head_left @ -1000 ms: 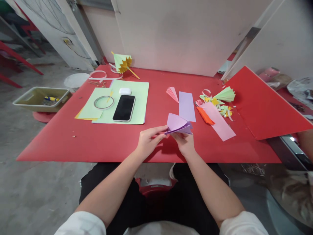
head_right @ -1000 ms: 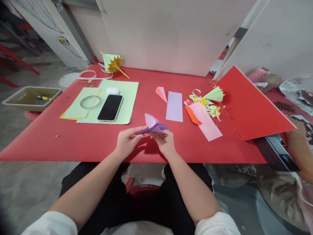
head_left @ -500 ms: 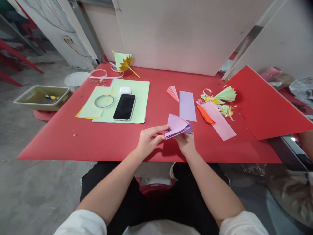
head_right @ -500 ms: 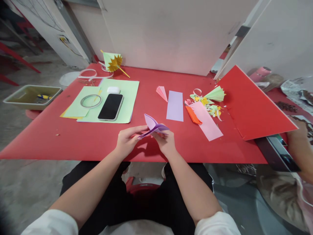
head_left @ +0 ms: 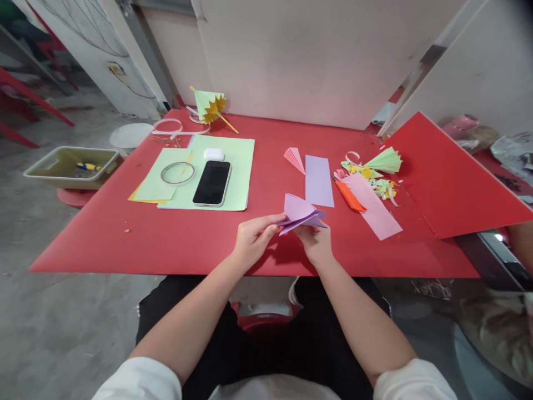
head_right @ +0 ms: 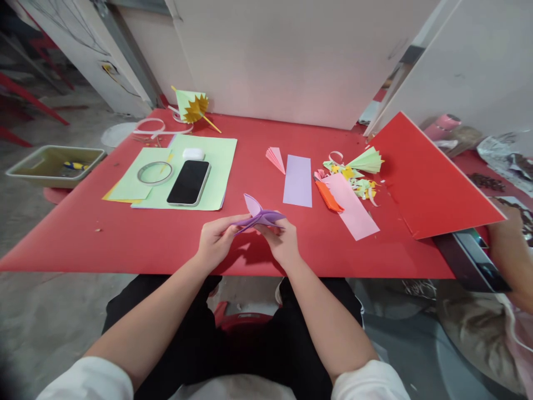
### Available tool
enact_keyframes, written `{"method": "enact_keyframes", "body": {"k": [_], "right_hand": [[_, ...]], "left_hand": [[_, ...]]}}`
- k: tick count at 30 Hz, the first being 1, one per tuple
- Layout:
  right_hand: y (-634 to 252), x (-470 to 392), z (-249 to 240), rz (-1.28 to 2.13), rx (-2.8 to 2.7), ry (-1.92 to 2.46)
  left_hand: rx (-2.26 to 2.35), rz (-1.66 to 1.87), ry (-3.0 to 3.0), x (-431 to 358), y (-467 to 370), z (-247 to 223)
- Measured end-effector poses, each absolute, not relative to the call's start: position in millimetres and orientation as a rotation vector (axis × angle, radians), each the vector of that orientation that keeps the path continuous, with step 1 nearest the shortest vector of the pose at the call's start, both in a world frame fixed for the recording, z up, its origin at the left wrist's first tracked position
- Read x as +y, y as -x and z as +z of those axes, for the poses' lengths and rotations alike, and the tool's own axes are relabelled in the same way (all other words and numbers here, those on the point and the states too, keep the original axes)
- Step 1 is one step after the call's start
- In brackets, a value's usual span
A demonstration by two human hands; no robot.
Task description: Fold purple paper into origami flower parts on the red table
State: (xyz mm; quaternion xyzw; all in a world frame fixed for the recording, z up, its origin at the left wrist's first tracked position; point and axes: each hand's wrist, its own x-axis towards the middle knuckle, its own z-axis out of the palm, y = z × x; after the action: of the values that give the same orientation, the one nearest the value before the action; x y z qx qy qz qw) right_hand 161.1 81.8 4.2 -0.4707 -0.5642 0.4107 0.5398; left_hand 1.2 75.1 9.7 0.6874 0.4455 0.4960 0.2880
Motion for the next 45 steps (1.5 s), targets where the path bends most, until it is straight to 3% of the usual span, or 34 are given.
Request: {"method": "enact_keyframes", "body": {"k": [15, 23, 36, 45], "right_hand": [[-162.1, 80.4, 0.8, 0.65, -1.54, 1.056], [-159.1, 77.5, -2.0, 0.714, -1.495, 0.92], [-160.3, 71.5, -2.0, 0.118, -1.724, 0.81], [-158.4, 70.8, -1.0, -0.121, -1.753, 0.774]], "left_hand": [[1.203, 1.422, -1.934, 79.0, -5.2, 7.8], [1.114, 1.373, -1.768, 77.4, -4.1, 14.1], [1.093, 1.194, -1.264, 78.1, -3.5, 2.7], [0.99, 1.231, -1.222, 77.7, -4.6, 2.8]]}}
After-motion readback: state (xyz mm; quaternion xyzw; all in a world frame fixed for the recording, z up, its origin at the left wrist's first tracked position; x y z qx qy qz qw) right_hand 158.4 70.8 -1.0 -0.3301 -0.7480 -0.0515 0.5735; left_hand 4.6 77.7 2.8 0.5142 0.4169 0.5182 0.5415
